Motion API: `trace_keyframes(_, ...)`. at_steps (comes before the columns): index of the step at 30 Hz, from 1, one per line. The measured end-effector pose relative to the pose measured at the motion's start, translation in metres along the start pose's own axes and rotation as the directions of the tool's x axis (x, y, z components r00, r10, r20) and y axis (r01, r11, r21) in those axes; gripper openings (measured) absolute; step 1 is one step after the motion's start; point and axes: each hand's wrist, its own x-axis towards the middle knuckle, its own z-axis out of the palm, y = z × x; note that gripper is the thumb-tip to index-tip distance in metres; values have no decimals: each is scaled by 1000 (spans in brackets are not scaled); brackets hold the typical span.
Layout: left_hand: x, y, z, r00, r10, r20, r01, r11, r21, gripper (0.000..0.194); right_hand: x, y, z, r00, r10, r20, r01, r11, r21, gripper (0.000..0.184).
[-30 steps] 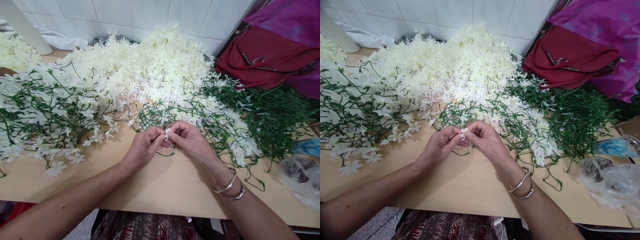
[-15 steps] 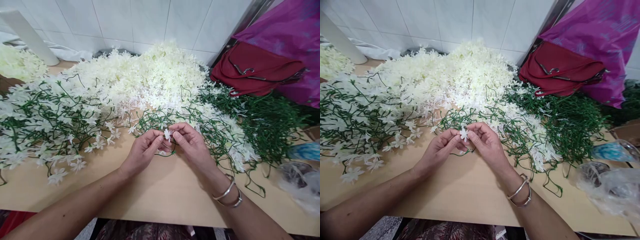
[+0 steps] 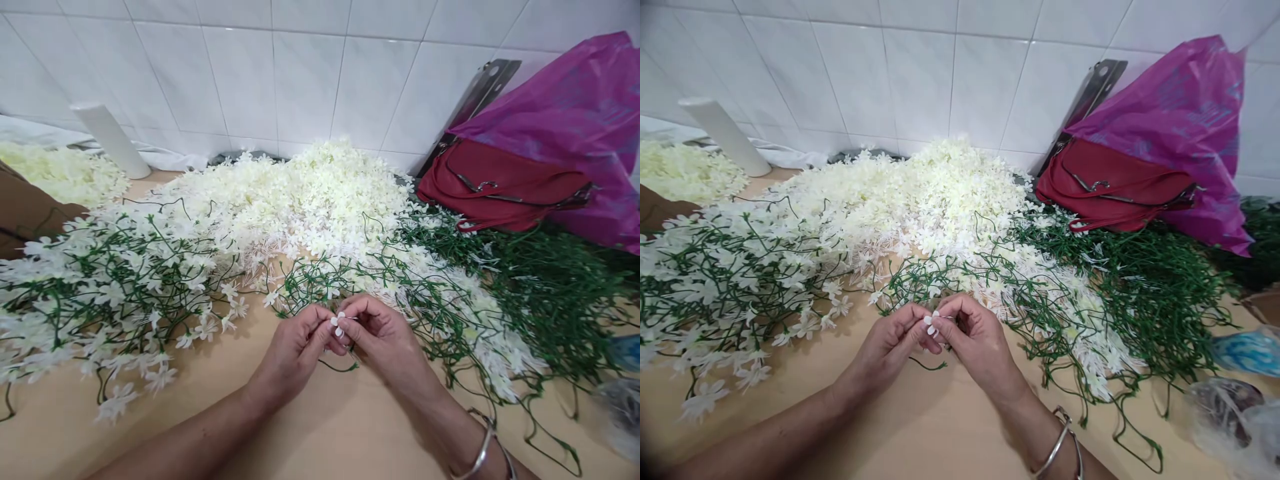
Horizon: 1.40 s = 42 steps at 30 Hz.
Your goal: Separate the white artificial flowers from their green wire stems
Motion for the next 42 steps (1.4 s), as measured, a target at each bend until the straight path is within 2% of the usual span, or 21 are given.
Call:
trace_keyframes(5,0,3,2,1000,-2,-7,2,1000,-19,35,0,3,0,999,-39,4,39,999,-5,23)
trace_keyframes(7,1,4,3,1000,18,-17,-19,999,-49,34,-3,-5,-1,992,-127,-26,122,981,-151,17)
trace_keyframes(8,1,5,4,999,27,-23,-28,997,-66,34,-5,-10,-1,974,-218,-56,194,940,-281,13)
trace_keyframes(10,1,7,4,999,37,-34,-41,994,-100,33,-9,-21,-1,891,-451,-48,367,779,-509,8)
trace_keyframes(11,1,8,4,999,38,-38,-42,992,-118,33,-11,-26,-1,832,-555,6,455,675,-581,14)
trace_keyframes(12,1,9,4,999,33,-40,-38,990,-138,34,-13,-29,0,773,-625,108,543,563,-623,23)
trace_keyframes(14,1,11,4,999,8,-37,-14,984,-177,35,-17,-32,1,661,-680,317,683,370,-630,41)
trace_keyframes(15,1,12,4,999,-5,-34,-2,981,-193,36,-19,-32,0,633,-675,379,713,317,-625,48)
trace_keyframes(16,1,13,5,999,-16,-32,9,979,-202,37,-20,-32,-1,623,-677,392,719,298,-628,55)
trace_keyframes(17,1,14,5,999,-25,-32,18,979,-204,38,-21,-31,-3,630,-691,353,701,311,-642,60)
trace_keyframes(19,1,14,5,999,-33,-40,25,981,-195,38,-23,-32,-6,642,-741,196,643,382,-664,70)
trace_keyframes(21,2,15,5,998,-36,-46,27,981,-191,39,-22,-34,-8,631,-766,128,619,397,-678,69)
trace_keyframes(24,2,15,5,999,-27,-45,17,979,-203,39,-18,-36,-5,638,-734,233,607,294,-738,46)
trace_keyframes(26,2,14,4,999,-15,-41,6,978,-209,38,-14,-36,-2,659,-713,242,584,281,-762,33)
trace_keyframes(29,1,12,4,1000,0,-21,-4,979,-202,36,-9,-31,-1,751,-645,143,507,424,-750,23)
trace_keyframes(31,1,10,3,1000,6,-11,-8,980,-200,35,-7,-28,-2,834,-543,94,441,555,-705,15)
trace_keyframes(33,1,8,3,1000,0,-8,-2,980,-199,34,-6,-26,-4,896,-440,65,373,665,-647,8)
trace_keyframes(35,1,7,2,1000,-11,-5,10,981,-193,34,-6,-26,-4,930,-366,28,310,742,-595,5)
trace_keyframes(39,1,5,2,1000,1,7,0,989,-145,35,-5,-25,-4,965,-261,-19,219,843,-491,3)
trace_keyframes(42,1,5,1,1000,-3,20,6,992,-126,35,-5,-22,-4,981,-195,-2,179,903,-391,12)
